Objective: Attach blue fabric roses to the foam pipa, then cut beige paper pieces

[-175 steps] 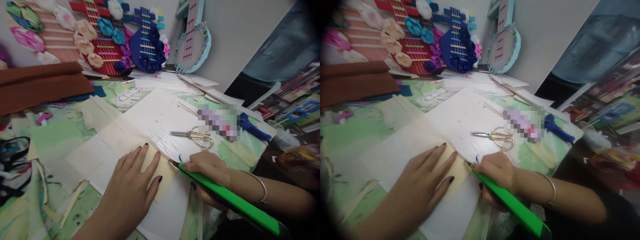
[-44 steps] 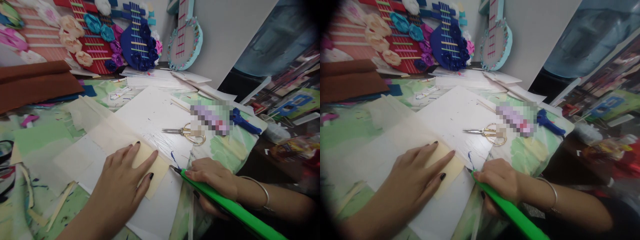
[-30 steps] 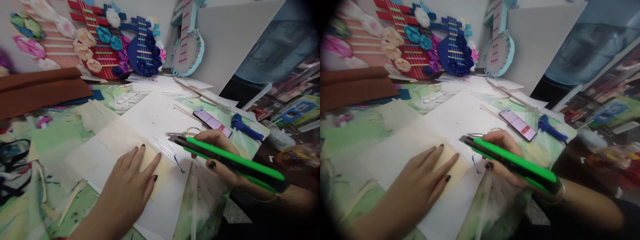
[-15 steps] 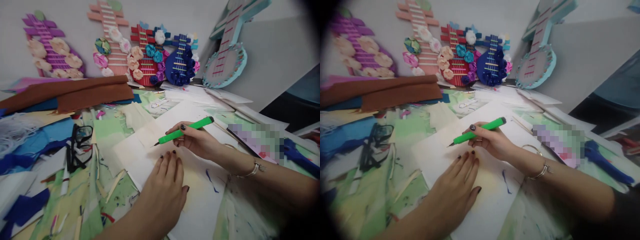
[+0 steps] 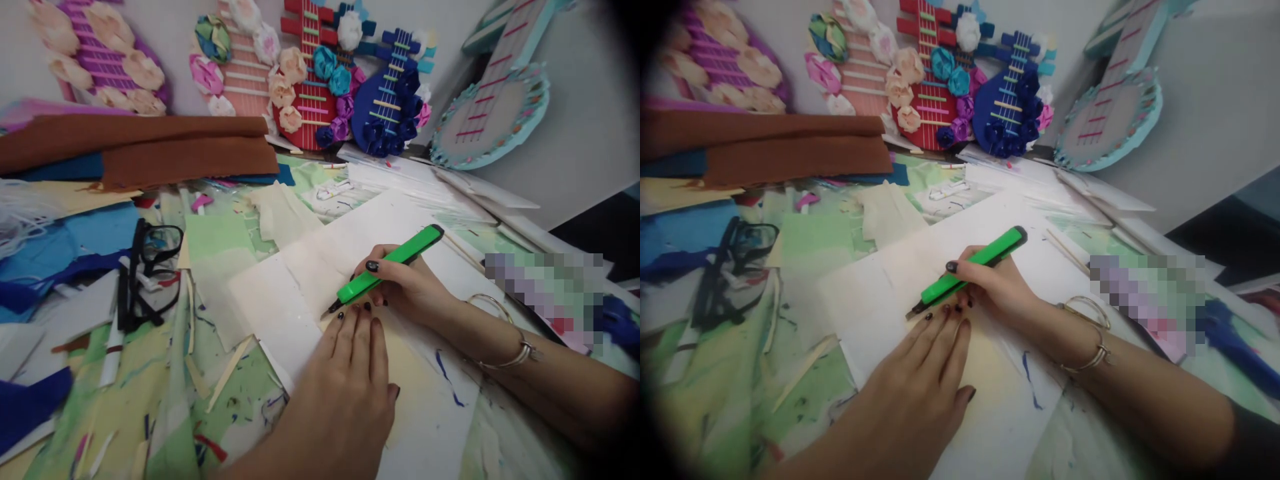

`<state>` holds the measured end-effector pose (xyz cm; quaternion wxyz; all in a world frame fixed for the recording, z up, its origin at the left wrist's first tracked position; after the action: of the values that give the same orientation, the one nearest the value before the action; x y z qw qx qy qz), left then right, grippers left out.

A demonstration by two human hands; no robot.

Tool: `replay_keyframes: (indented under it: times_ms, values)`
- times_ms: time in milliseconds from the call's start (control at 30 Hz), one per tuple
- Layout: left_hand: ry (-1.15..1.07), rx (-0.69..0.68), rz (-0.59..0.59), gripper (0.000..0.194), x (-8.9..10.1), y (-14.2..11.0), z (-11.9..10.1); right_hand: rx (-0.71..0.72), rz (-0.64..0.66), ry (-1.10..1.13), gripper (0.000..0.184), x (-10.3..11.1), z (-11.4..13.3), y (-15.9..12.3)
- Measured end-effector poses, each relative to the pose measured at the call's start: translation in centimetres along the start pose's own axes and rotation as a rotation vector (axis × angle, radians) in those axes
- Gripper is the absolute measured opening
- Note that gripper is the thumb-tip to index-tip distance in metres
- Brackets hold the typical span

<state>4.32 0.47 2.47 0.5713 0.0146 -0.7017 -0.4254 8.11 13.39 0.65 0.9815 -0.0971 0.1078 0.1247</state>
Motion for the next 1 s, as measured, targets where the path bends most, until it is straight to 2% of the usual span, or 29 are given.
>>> replay_keyframes:
  times_ms: [467, 1000]
  values:
    - [0.012, 0.012, -0.001, 0.056, -0.08, 0.12, 0.11, 0.023, 0.038, -0.026, 0.018, -0.22, -0.01, -0.22]
    - [-0.010, 0.015, 0.040, 0.056, -0.14, 0.05, 0.14, 0.052, 0.003, -0.067, 0.017, 0.33, -0.04, -0.14]
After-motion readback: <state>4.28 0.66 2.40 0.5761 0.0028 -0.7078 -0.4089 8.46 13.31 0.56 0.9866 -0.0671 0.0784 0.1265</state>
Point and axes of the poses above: each hand's wrist, its own y-axis towards the middle knuckle, its own x-axis out of the back of the hand, z = x × y, the point moved 9 cm from there along y, towards the middle knuckle, and after that the axes turned 14 degrees about -z, right-handed, at the moved point
